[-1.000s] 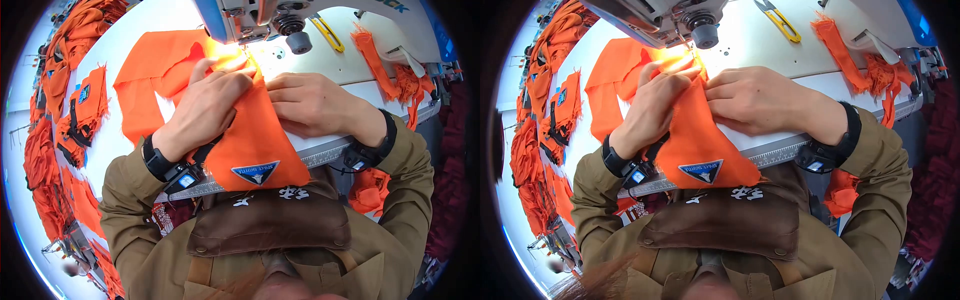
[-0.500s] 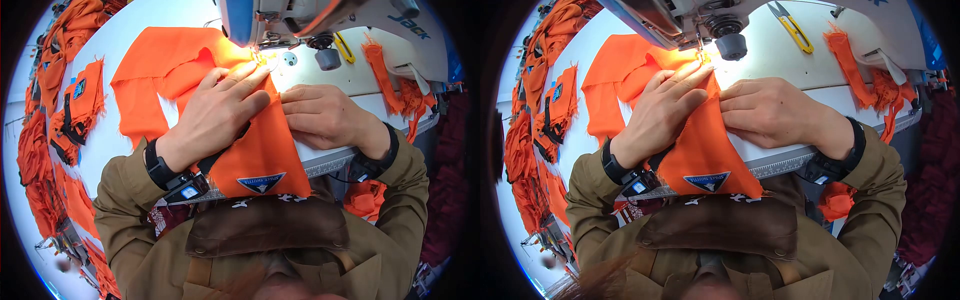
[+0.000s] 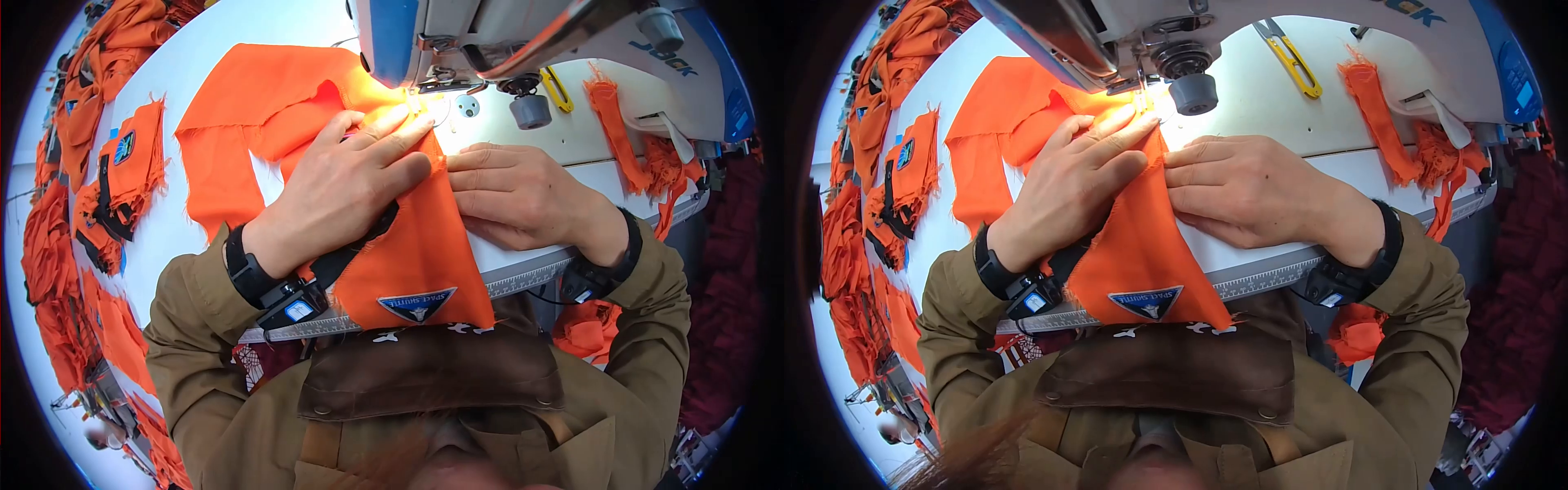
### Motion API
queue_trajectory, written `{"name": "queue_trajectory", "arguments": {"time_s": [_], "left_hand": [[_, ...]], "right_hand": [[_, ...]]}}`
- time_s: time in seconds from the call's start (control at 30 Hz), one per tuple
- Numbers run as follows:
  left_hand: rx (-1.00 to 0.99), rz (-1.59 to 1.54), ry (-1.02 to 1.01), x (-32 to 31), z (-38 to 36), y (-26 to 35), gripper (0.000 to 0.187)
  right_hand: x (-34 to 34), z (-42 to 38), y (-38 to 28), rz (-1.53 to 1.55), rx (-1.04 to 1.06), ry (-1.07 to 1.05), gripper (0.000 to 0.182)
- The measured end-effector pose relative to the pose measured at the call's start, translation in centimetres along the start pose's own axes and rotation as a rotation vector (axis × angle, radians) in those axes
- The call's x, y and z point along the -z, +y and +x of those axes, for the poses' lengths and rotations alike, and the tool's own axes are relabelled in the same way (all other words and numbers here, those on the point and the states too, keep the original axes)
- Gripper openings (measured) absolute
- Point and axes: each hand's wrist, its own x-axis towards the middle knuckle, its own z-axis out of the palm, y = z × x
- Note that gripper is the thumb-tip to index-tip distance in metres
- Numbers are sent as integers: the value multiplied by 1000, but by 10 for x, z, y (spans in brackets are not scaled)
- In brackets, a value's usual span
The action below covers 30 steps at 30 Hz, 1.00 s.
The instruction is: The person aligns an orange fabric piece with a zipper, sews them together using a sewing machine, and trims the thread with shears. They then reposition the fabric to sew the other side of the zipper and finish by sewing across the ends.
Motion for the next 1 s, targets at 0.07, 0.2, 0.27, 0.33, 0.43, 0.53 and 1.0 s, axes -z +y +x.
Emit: {"name": "queue_trajectory", "arguments": {"time_s": [0.07, 0.2, 0.27, 0.33, 0.43, 0.53, 1.0], "left_hand": [[-17, 16, 13, 0, 0, -3, 29], [-74, 19, 48, 1, 2, -15, 29], [-58, -30, 65, 3, -1, -11, 32], [-5, -92, 96, 7, -5, -4, 36], [123, -224, 101, 25, -20, 31, 39], [147, -401, 104, 30, -42, 66, 46], [-134, -786, 310, 39, -33, 132, 25]], "right_hand": [[-1, 0, 0, -10, 3, -2, 27], [0, 0, -1, 0, -13, -21, 30], [3, 1, -2, 52, -51, -23, 30], [5, 1, -7, 109, -106, -11, 31], [4, -2, -16, 162, -203, 55, 33], [14, -6, -49, 118, -457, 4, 41], [-10, -4, -76, 932, -656, 104, 31]]}}
